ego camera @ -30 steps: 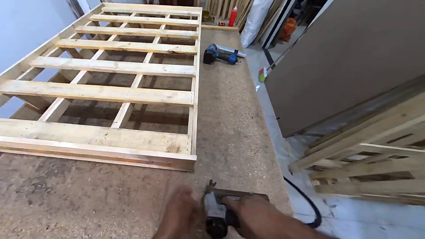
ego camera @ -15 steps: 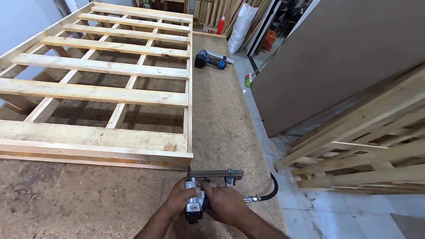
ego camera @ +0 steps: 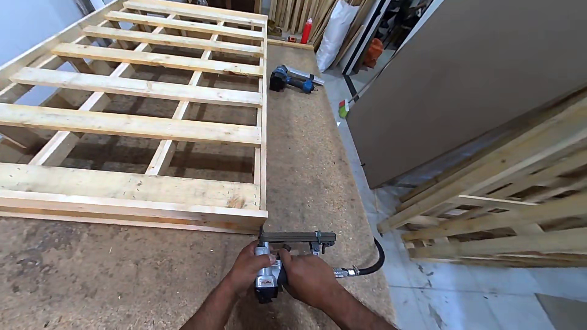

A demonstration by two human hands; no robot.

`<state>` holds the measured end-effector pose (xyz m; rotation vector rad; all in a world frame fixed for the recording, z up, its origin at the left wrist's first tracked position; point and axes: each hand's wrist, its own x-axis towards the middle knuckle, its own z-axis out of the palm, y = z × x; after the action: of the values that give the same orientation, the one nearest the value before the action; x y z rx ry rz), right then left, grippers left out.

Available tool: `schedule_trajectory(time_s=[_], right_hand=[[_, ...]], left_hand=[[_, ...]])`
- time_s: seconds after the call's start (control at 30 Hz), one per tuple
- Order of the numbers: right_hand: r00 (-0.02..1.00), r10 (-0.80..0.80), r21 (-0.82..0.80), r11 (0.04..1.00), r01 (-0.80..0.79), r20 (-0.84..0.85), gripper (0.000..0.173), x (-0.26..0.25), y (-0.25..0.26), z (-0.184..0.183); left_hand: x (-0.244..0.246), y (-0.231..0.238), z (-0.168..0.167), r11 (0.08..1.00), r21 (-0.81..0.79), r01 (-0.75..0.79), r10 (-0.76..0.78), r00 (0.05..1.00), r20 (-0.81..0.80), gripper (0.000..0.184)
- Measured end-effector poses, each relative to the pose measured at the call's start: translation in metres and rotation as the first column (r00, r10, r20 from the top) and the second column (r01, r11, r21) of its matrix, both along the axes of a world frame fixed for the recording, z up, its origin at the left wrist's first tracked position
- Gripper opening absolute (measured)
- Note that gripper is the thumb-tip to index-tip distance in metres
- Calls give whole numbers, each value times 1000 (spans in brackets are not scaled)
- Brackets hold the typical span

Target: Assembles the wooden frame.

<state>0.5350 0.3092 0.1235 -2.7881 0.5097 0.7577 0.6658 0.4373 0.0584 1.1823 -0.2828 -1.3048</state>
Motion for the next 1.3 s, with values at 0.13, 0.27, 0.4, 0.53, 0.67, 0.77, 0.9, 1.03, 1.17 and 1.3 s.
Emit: schedule_trajectory(time_s=[0.13, 0.27, 0.4, 0.53, 0.67, 0.77, 0.9, 1.03, 1.17, 1.3], right_hand=[[1000, 5, 20, 1000, -5, 0, 64, 0, 9, -1], [998, 43, 30, 999, -45, 45, 60, 12, 24, -5], [1000, 22, 48, 999, -22, 3, 61, 30, 31, -3], [999, 35, 48, 998, -35, 3, 61, 37, 31, 0], [999, 45, 56, 997, -46, 19, 59, 41, 34, -2], [1000, 13, 69, 997, -14, 10, 58, 42, 36, 1], [1000, -5, 71, 997, 6, -4, 49, 41, 36, 1], [1000, -5, 54, 999, 4, 19, 54, 38, 36, -3], [999, -13, 46, 999, 12, 32, 50, 32, 34, -4], [998, -11, 27, 1000, 9, 59, 53, 27, 30, -8]], left_hand=[[2, 8, -2, 1000, -4, 4, -4, 1000, 6, 60], [8, 29, -7, 999, 2, -54, 54, 999, 3, 60], [25, 34, -4, 998, -12, -56, 57, 998, 14, 58], [31, 35, -3, 997, -35, -74, 74, 997, 3, 56], [33, 39, -5, 994, -52, -97, 96, 995, -10, 56], [35, 39, -2, 995, -40, -92, 91, 996, -12, 55], [36, 37, -3, 996, -29, -82, 82, 997, -6, 55], [35, 35, -3, 997, -29, -73, 73, 997, -4, 53], [32, 31, -3, 998, -24, -58, 58, 998, 11, 51], [29, 26, -3, 998, -39, -57, 57, 998, 3, 48]])
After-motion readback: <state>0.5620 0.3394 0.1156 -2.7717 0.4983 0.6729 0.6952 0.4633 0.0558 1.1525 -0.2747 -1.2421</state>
